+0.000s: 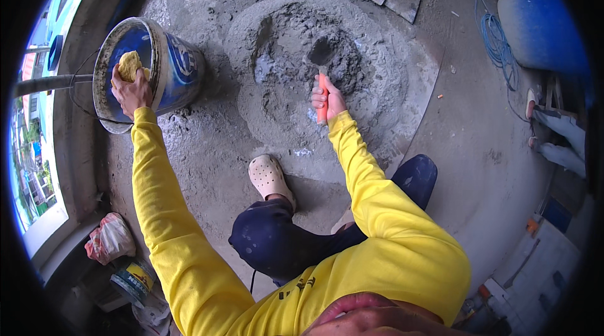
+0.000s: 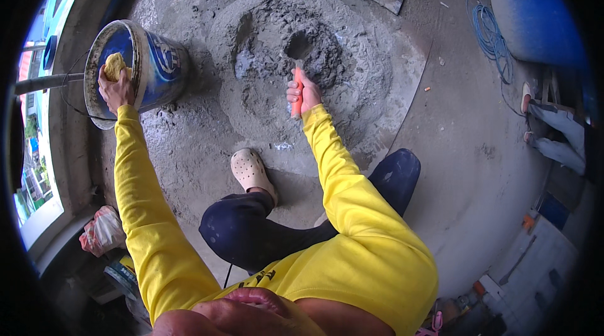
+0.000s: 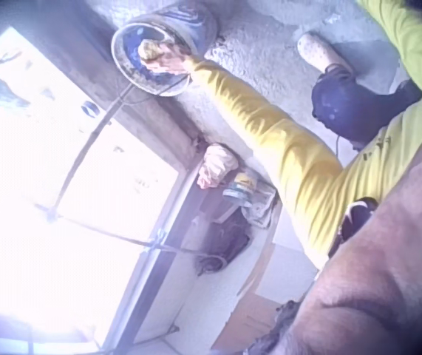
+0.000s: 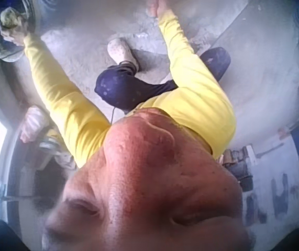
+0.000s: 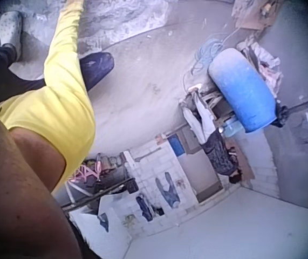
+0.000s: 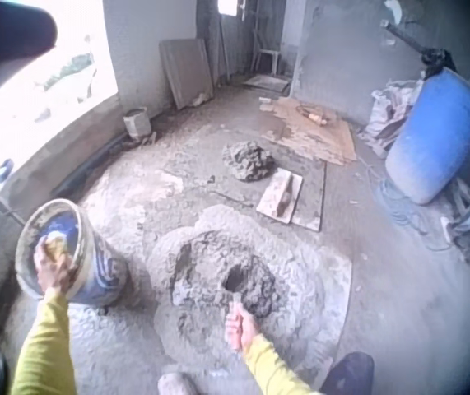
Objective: The person mixes a pile of cement on the floor using a trowel in their right hand. They repeatedly scoop water from a nearby bucket with a yellow sponge held in their left hand and add it to the cement while mixing.
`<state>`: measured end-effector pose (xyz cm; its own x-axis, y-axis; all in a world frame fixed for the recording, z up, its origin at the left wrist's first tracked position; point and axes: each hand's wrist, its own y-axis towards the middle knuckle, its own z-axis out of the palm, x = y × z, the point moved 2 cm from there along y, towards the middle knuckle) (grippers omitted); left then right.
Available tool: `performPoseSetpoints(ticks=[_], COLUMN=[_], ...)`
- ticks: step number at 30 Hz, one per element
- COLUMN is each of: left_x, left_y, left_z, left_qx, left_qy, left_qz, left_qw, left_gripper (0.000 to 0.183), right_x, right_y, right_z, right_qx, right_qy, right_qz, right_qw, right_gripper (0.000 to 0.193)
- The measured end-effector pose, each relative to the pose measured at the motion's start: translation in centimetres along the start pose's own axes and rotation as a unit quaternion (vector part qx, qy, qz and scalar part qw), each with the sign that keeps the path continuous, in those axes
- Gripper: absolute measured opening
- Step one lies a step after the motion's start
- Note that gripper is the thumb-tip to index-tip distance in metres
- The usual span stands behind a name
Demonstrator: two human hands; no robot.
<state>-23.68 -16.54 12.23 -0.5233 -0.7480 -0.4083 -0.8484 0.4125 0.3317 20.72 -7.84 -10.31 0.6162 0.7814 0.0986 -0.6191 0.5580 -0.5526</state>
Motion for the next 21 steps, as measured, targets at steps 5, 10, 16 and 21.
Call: performPoseSetpoints(ticks=[5,10,16,21], left_x=[2.0,2.4,0.9,0.1], left_y=[0.1,0.4,-0.3,0.3], left_z=[-0.6,-0.2,-1.0,-0.7], left_qx=[-0.009,-0.012,0.0,-0.001], left_qy=[0.005,-0.016,-0.016,-0.018], left_qz=[-0.002,0.012,-0.02,-0.02], left_qw=[1.0,1.0,1.0,1.0], left_gripper=[0.064,0.063,0.063,0.063], right_x=[1.9,9.2,17.4,12.9], right_y=[-12.5,-13.1,-0.3,7.1], right_z=[2.5,4.7,8.1,8.1], right_qx=[-0.059,-0.15,-0.138,-0.083], right_qy=[-0.246,-0.665,-0.966,-0.989], right_qz=[0.067,-0.093,-0.201,-0.09], right_qw=[0.965,0.726,0.085,0.08], right_gripper=[0.035,0.029,0.035,0.029])
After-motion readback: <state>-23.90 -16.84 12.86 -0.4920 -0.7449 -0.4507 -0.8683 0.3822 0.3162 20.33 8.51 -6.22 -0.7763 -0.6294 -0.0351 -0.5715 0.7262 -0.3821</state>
